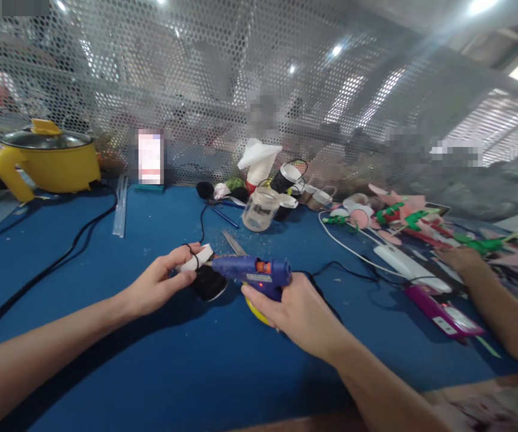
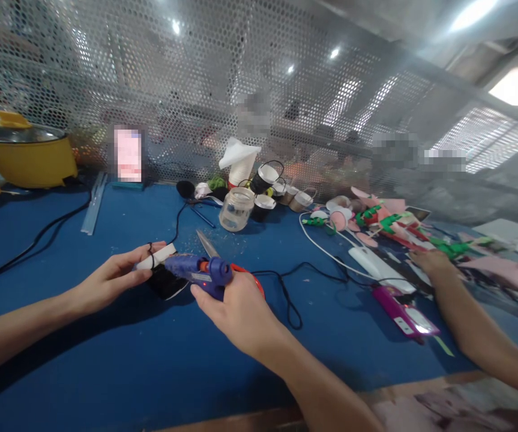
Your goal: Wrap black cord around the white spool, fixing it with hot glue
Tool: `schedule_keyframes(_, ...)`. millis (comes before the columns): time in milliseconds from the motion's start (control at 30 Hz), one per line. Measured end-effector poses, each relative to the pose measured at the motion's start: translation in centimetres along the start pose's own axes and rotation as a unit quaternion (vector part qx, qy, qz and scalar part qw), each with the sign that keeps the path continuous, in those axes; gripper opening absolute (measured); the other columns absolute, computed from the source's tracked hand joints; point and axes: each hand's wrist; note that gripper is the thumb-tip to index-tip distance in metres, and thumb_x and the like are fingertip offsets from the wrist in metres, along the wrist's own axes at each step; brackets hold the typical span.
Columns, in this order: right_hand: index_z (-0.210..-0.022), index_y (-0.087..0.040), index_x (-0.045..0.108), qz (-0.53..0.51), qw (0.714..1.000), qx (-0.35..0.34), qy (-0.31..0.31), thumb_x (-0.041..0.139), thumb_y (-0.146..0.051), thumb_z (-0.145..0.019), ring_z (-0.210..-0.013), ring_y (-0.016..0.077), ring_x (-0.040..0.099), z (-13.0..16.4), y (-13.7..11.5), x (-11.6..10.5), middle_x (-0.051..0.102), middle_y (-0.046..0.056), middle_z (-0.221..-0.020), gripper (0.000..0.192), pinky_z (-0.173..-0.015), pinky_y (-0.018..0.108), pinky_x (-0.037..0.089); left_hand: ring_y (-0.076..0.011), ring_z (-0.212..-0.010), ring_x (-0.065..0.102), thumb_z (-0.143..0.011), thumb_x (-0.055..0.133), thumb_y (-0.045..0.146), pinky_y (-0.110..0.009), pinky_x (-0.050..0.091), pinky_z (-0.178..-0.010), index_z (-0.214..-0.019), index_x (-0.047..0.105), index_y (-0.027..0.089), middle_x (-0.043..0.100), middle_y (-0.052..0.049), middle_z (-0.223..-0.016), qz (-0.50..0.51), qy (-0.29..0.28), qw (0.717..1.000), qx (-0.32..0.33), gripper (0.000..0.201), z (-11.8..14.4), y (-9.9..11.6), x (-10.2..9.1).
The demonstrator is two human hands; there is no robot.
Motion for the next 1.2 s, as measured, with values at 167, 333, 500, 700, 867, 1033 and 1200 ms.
schedule_keyframes(167,-0.053,-0.019,0.041,-0.023,1.000,0.006,-0.008,0.049,-0.031,-0.076,-0.035,0.0073,0.039,-0.4,0.4,-0.6,0.042,-0.005,-0.038,0.027,-0.038,0.020,0.034,-0.0310,-0.122,0.032,-0.077,0.047,0.033,-0.042,0.026,-0.100,-0.103,0.054,0.013,0.049,-0.013,-0.125,0.005,-0.009,1.000,0.000,0.034,0.0,0.0,-0.1)
schedule_keyframes(333,-0.055,-0.017,0.047,-0.013,1.000,0.011,-0.003,0.048,-0.031,-0.077,-0.035,0.0086,0.042,-0.7,0.7,-0.8,0.044,-0.004,-0.037,0.026,-0.038,0.021,0.036,-0.0309,-0.123,0.031,-0.078,0.047,0.032,-0.042,0.024,-0.101,-0.104,0.054,0.014,0.039,-0.012,-0.134,0.012,-0.016,1.000,0.006,0.032,0.0,-0.1,-0.1)
schedule_keyframes(500,-0.054,-0.018,0.043,-0.022,1.000,0.010,-0.008,0.049,-0.031,-0.076,-0.035,0.0082,0.041,-0.5,0.4,-0.6,0.043,-0.004,-0.039,0.026,-0.038,0.021,0.035,-0.0296,-0.125,0.028,-0.079,0.046,0.030,-0.042,0.023,-0.102,-0.104,0.053,0.011,0.040,-0.014,-0.133,0.007,-0.014,1.000,0.010,0.032,0.0,0.0,-0.1)
schedule_keyframes(700,-0.053,-0.019,0.043,-0.012,1.000,0.011,-0.017,0.048,-0.031,-0.076,-0.035,0.0080,0.041,0.1,-0.1,0.0,0.044,-0.004,-0.039,0.026,-0.039,0.021,0.035,-0.0284,-0.124,0.030,-0.079,0.047,0.032,-0.040,0.024,-0.101,-0.105,0.053,0.013,0.046,-0.012,-0.128,0.005,-0.011,1.000,0.009,0.033,0.0,0.0,-0.1)
schedule_keyframes(867,-0.054,-0.019,0.045,-0.025,1.000,0.003,-0.014,0.050,-0.030,-0.074,-0.036,0.0083,0.042,0.2,0.1,0.2,0.043,-0.005,-0.039,0.024,-0.039,0.020,0.036,-0.0281,-0.123,0.032,-0.080,0.047,0.033,-0.039,0.026,-0.101,-0.105,0.054,0.012,0.045,-0.013,-0.129,0.002,-0.008,1.000,0.007,0.033,0.0,-0.1,-0.1)
schedule_keyframes(1033,-0.048,-0.018,0.041,-0.043,0.998,0.012,-0.044,0.047,-0.032,-0.077,-0.035,0.0074,0.041,-0.2,0.5,-0.6,0.042,-0.004,-0.037,0.033,-0.039,0.020,0.037,-0.0285,-0.125,0.028,-0.078,0.047,0.033,-0.040,0.023,-0.102,-0.103,0.055,0.015,0.039,-0.010,-0.134,0.006,-0.018,1.000,0.003,0.031,0.0,-0.1,-0.1)
schedule_keyframes(1200,-0.051,-0.018,0.044,-0.044,0.998,0.031,-0.026,0.049,-0.034,-0.076,-0.033,0.0079,0.042,-0.8,0.9,-0.9,0.042,-0.004,-0.035,0.031,-0.039,0.020,0.038,-0.0294,-0.125,0.029,-0.078,0.048,0.033,-0.042,0.021,-0.103,-0.102,0.055,0.012,0.042,-0.013,-0.131,0.019,-0.017,1.000,0.003,0.033,0.0,0.0,-0.2)
Point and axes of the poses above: each hand's wrist, its own z-axis away from the middle knuckle, its own x-axis out of the palm, y = z × x
